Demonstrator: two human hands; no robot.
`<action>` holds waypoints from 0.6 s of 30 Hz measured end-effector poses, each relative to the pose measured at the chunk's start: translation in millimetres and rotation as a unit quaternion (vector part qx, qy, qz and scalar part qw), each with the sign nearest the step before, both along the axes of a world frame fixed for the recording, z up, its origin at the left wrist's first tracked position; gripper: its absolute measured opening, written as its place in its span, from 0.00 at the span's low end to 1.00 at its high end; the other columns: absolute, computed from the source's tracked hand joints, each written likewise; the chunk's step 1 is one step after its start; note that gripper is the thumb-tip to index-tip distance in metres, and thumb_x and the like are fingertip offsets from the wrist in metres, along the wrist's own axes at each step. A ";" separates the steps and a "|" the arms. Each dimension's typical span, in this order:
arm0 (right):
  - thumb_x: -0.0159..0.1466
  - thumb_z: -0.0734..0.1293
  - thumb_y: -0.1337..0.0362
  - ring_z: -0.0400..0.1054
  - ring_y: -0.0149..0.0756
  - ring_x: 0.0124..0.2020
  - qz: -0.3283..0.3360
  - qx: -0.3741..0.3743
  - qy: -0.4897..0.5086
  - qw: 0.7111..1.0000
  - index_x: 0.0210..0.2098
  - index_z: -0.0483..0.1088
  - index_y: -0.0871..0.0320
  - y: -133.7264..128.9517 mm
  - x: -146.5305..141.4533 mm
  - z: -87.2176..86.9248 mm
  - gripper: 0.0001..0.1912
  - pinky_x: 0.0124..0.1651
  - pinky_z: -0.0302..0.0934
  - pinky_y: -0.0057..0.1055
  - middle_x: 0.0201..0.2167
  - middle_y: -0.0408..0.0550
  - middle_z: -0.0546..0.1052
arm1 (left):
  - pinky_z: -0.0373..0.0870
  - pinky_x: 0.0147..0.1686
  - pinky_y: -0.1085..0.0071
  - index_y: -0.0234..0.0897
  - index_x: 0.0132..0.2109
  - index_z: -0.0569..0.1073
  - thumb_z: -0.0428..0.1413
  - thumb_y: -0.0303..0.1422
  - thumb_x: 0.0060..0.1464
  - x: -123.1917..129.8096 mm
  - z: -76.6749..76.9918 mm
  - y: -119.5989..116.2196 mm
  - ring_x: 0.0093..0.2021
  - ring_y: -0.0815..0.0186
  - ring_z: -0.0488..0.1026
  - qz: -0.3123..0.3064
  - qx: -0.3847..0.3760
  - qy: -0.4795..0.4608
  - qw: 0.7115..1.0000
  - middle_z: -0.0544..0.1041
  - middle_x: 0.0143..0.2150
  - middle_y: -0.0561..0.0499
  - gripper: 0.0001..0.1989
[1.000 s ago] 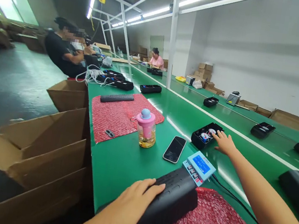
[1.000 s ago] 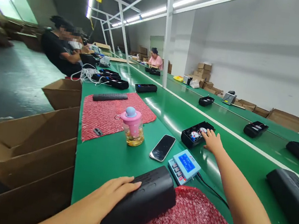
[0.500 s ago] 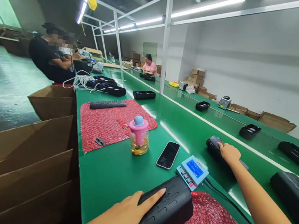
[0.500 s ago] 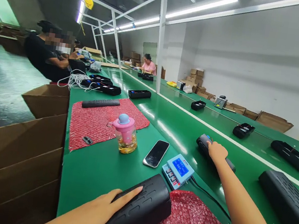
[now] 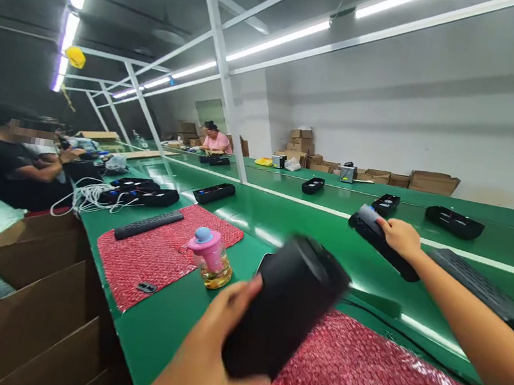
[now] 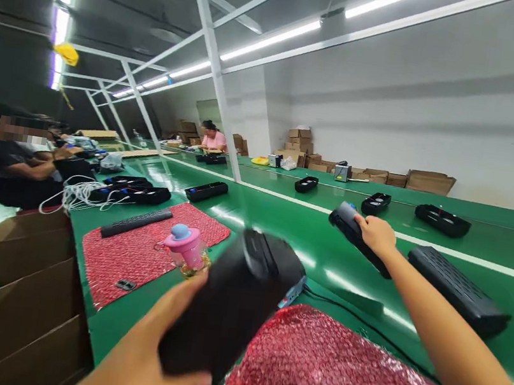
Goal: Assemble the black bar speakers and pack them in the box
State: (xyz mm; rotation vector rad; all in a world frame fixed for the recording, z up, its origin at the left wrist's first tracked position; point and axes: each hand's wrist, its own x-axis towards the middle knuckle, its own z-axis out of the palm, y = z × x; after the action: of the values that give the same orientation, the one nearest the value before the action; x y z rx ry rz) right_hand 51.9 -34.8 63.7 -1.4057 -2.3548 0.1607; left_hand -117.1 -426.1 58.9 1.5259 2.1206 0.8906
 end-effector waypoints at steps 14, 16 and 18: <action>0.63 0.41 0.35 0.53 0.31 0.18 0.037 0.166 0.103 0.980 0.17 0.56 0.56 -155.4 223.8 67.0 0.37 0.24 0.41 0.30 0.14 0.44 0.61 | 0.63 0.51 0.52 0.51 0.67 0.37 0.61 0.47 0.41 40.4 13.7 300.8 0.57 0.45 0.64 0.107 -0.001 0.201 0.974 0.60 0.60 0.37 0.54; 0.65 0.38 0.39 0.55 0.30 0.18 0.072 0.172 0.091 0.978 0.15 0.56 0.57 -186.7 230.7 56.8 0.38 0.24 0.43 0.30 0.14 0.44 0.62 | 0.66 0.46 0.52 0.49 0.67 0.39 0.62 0.48 0.39 50.8 12.1 336.2 0.54 0.43 0.67 0.107 -0.037 0.187 0.976 0.64 0.57 0.35 0.55; 0.68 0.38 0.43 0.56 0.29 0.18 0.101 0.191 0.076 0.973 0.16 0.59 0.57 -209.9 229.3 41.5 0.38 0.23 0.43 0.31 0.14 0.43 0.63 | 0.64 0.46 0.48 0.51 0.67 0.43 0.63 0.45 0.36 62.8 4.6 361.7 0.54 0.39 0.65 0.111 -0.066 0.191 0.973 0.62 0.58 0.33 0.54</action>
State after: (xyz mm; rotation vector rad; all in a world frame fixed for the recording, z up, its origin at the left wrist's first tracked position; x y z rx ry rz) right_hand 281.3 -244.7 105.2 -0.9393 -2.2468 -0.1215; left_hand -54.3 -64.4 63.5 1.5084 2.6063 0.5372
